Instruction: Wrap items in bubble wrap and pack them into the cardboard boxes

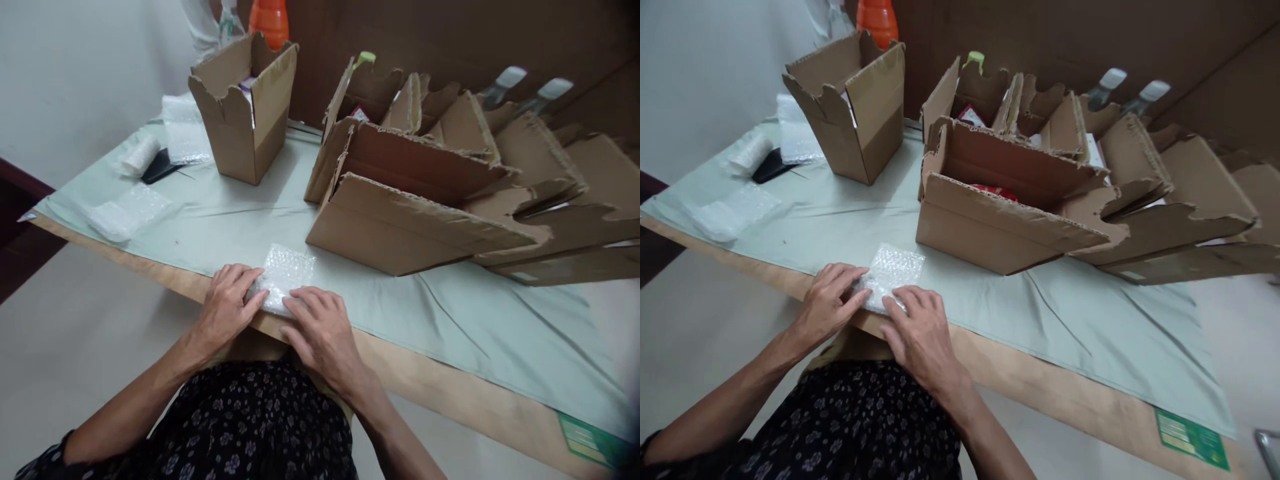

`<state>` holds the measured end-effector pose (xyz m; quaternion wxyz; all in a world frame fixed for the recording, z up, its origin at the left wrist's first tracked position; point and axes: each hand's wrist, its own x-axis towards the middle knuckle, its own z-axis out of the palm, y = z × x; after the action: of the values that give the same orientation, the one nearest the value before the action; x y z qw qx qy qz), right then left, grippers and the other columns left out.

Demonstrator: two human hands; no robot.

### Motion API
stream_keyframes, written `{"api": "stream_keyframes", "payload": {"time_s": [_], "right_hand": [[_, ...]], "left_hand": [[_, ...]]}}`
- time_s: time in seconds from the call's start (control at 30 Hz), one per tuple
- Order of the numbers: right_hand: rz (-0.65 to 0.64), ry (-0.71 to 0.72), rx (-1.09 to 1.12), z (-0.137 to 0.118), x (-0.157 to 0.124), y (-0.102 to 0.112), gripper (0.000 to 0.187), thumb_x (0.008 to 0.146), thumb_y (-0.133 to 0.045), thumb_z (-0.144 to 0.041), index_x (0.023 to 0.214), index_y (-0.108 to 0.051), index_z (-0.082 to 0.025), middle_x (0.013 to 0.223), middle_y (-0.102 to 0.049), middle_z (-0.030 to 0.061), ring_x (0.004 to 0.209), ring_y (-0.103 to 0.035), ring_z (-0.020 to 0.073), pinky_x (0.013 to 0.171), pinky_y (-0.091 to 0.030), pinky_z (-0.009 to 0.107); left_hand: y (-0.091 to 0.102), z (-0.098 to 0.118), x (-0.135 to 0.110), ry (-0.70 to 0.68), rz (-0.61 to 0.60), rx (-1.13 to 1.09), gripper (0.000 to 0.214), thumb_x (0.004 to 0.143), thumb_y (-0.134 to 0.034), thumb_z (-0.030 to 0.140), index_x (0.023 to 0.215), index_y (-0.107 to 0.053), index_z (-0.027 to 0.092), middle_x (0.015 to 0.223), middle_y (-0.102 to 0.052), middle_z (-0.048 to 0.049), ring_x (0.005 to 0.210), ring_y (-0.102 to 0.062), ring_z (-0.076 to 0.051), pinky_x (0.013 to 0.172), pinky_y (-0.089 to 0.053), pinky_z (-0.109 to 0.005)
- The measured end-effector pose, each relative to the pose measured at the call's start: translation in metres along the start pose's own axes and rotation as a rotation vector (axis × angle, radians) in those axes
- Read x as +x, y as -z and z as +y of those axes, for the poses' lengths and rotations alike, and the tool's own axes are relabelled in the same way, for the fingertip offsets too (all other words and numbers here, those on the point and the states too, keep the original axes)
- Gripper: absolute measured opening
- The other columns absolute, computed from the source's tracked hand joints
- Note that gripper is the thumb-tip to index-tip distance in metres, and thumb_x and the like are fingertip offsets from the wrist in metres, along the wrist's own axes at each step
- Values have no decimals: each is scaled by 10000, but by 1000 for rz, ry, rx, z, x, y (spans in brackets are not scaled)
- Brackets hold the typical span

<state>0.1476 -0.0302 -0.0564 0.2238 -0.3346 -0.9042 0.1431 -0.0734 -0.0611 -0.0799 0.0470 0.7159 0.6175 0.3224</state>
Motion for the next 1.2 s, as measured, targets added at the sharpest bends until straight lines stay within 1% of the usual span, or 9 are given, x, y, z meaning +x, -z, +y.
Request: {"api": "stream_keyframes", "payload": {"time_s": [0.23,0.43,0.53,0.67,0.77,0.87,1.0,1.13,1.2], "right_hand": [[7,-157,213,6,2,0,236,1048,-545,-241,1241,-681,-235,1118,-780,49,1044,-683,225,962,-524,413],[40,-113,-66,1,3,-1,339,983,-641,-299,1298,-659,-172,1396,-653,173,1253,-591,339,1022,-473,516],[-56,-99,-55,8,8,-6,293,967,-641,-212,1255,-679,-173,1310,-714,149,1189,-633,329,1003,-474,510],[55,-307,242,19,12,-4,260,1000,-567,-184,1227,-692,-206,1203,-773,84,1091,-687,252,996,-492,435],[122,-454,550,10,5,0,252,1002,-572,-270,1220,-686,-217,1183,-768,66,1080,-688,231,972,-518,396],[155,-505,728,-4,-9,2,252,1005,-558,-318,1208,-679,-231,1161,-752,57,1087,-675,218,973,-526,380],[121,-454,673,0,-35,23,258,930,-656,-297,1177,-712,-252,1335,-671,75,1269,-589,252,1115,-442,435],[-29,-511,706,19,-54,64,852,755,-878,-461,1509,-526,-284,1448,-612,108,1242,-607,275,1108,-458,448],[-115,-521,685,24,-56,78,951,690,-922,-496,1525,-520,-283,1434,-638,108,1248,-609,289,1102,-459,444]], "left_hand": [[13,6,-10,-86,-60,-195,275,1004,-590,202,1274,-627,168,1053,-719,-80,1007,-633,-225,915,-523,-401],[-7,-1,17,24,-36,10,261,995,-581,304,1165,-703,148,984,-736,-103,922,-648,-276,867,-529,-472],[-4,1,13,167,32,-128,307,974,-598,373,1172,-709,167,1039,-723,-103,957,-669,-264,892,-552,-450],[12,13,-11,495,16,-477,437,917,-658,444,1277,-665,197,1152,-725,-101,936,-708,-220,862,-597,-378],[11,27,-21,675,-97,-760,654,844,-736,500,1394,-587,177,1248,-731,-137,1050,-732,-269,935,-605,-409],[-4,45,-19,742,-280,-981,579,854,-725,558,1267,-675,156,1163,-767,-133,1086,-730,-296,1022,-574,-431],[-17,59,-8,686,-405,-976,466,883,-644,577,1103,-733,176,1032,-783,-90,971,-731,-274,932,-591,-385],[-14,67,6,425,-570,-674,236,813,-671,417,892,-721,201,891,-754,-45,838,-677,-234,778,-554,-315],[-13,77,14,309,-665,-584,137,779,-663,317,854,-695,207,871,-734,-22,818,-651,-211,769,-527,-295]]}}
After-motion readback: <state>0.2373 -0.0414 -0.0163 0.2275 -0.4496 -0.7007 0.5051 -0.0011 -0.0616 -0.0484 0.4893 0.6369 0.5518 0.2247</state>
